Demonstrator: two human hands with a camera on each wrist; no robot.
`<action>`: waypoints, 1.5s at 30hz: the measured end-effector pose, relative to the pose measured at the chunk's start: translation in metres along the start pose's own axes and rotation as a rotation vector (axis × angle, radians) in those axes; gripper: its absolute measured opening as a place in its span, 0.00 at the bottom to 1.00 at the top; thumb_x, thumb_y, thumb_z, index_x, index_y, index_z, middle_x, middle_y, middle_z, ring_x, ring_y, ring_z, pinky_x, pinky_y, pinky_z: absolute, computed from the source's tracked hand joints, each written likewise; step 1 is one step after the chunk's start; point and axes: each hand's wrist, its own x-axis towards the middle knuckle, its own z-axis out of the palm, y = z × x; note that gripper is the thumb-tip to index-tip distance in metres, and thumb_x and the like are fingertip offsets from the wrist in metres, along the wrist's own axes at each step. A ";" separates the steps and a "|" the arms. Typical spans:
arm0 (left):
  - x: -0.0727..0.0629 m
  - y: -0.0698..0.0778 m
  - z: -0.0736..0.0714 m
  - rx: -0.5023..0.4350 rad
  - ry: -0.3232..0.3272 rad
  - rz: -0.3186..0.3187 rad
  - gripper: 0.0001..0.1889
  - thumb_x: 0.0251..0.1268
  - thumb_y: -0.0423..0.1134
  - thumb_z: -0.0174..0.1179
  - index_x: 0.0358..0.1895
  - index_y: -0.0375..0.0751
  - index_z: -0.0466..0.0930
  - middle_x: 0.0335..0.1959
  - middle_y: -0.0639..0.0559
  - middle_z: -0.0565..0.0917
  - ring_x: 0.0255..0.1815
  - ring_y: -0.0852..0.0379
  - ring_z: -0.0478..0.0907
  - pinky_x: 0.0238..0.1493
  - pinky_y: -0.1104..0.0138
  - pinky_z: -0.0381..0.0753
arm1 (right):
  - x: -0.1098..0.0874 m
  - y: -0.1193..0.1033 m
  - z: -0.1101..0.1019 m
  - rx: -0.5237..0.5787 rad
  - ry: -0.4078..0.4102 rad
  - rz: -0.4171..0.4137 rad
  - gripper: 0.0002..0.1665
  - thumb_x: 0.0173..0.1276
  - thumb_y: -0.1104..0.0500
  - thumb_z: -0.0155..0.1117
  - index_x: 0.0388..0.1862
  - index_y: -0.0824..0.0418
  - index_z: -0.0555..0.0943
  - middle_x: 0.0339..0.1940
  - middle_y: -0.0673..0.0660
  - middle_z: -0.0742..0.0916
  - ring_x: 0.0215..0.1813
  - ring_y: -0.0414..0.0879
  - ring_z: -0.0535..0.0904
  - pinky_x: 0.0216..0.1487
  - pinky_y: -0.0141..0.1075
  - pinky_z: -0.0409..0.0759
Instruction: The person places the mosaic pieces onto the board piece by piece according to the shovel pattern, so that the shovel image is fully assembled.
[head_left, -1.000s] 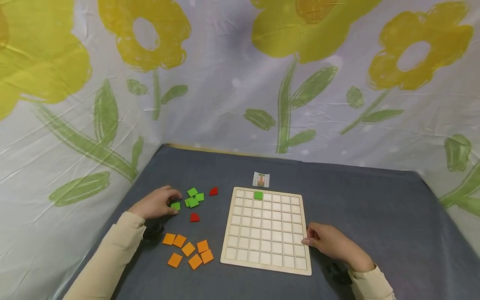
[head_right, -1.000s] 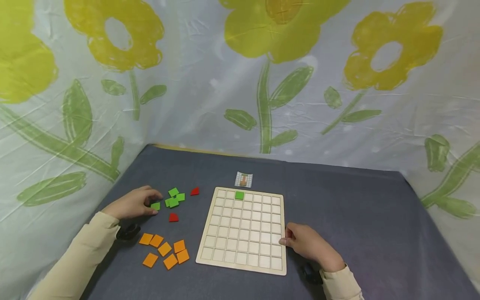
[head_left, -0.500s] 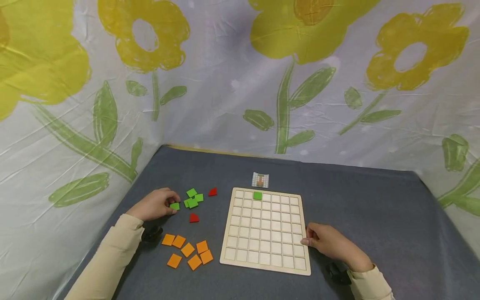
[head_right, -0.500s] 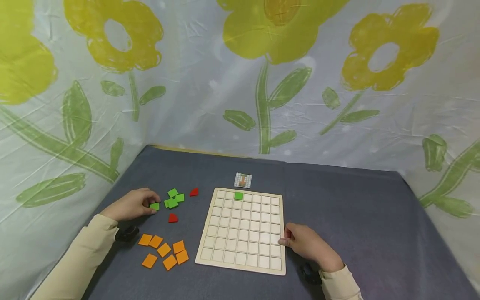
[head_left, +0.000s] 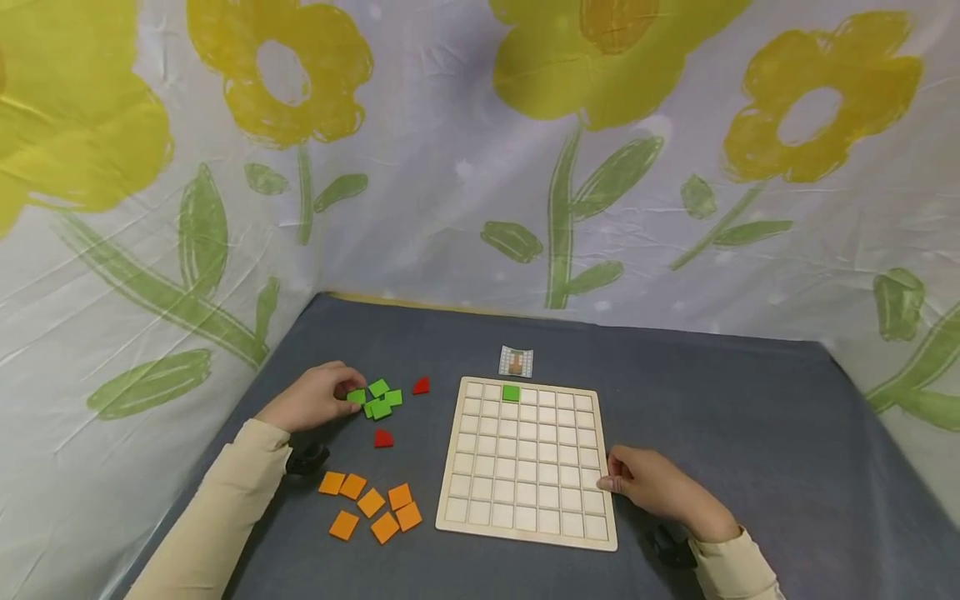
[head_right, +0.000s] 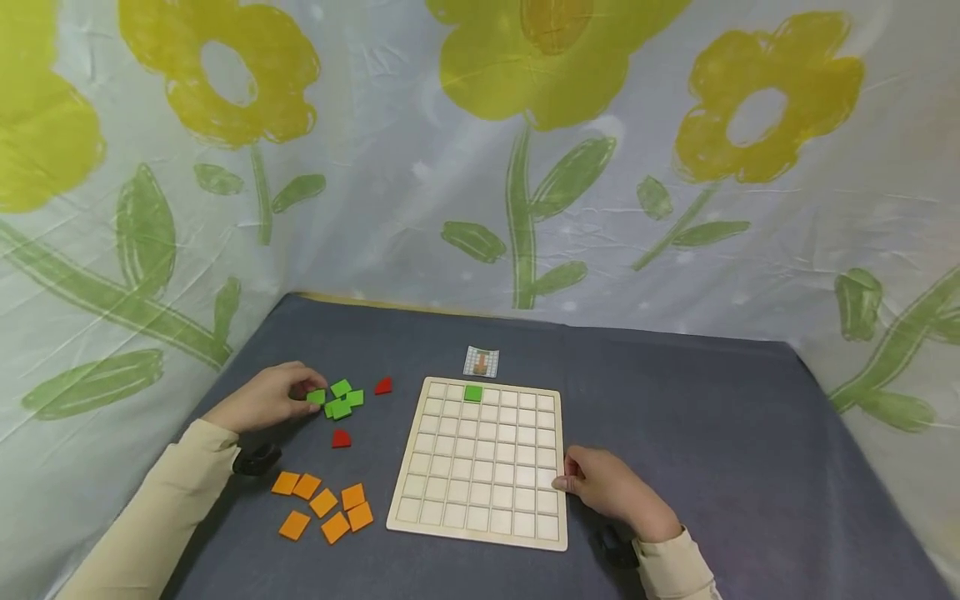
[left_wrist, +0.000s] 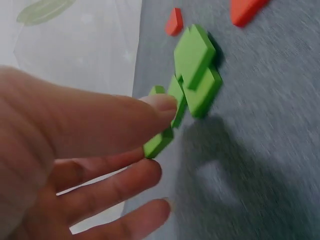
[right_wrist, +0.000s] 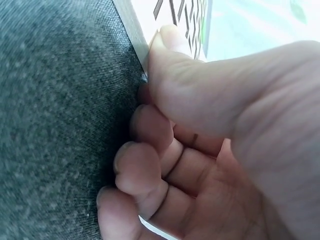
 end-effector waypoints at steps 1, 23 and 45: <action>0.002 0.002 0.000 -0.003 0.007 0.009 0.15 0.56 0.33 0.68 0.47 0.35 0.82 0.38 0.48 0.79 0.39 0.52 0.76 0.41 0.58 0.78 | 0.000 0.000 0.000 0.000 -0.001 0.000 0.14 0.68 0.49 0.61 0.30 0.57 0.71 0.18 0.47 0.68 0.19 0.36 0.59 0.21 0.30 0.59; 0.060 0.053 0.015 -0.054 -0.017 0.055 0.17 0.61 0.34 0.65 0.53 0.36 0.79 0.44 0.48 0.78 0.47 0.50 0.76 0.50 0.56 0.78 | 0.000 0.003 0.001 -0.004 0.025 -0.034 0.14 0.68 0.50 0.61 0.29 0.57 0.72 0.18 0.46 0.68 0.18 0.35 0.59 0.20 0.29 0.60; 0.088 0.087 0.031 -0.032 -0.031 0.121 0.18 0.61 0.36 0.65 0.54 0.39 0.79 0.44 0.49 0.77 0.45 0.51 0.77 0.49 0.58 0.78 | 0.000 0.002 0.002 -0.027 0.034 -0.016 0.13 0.68 0.52 0.62 0.29 0.56 0.72 0.18 0.46 0.69 0.18 0.35 0.60 0.21 0.30 0.60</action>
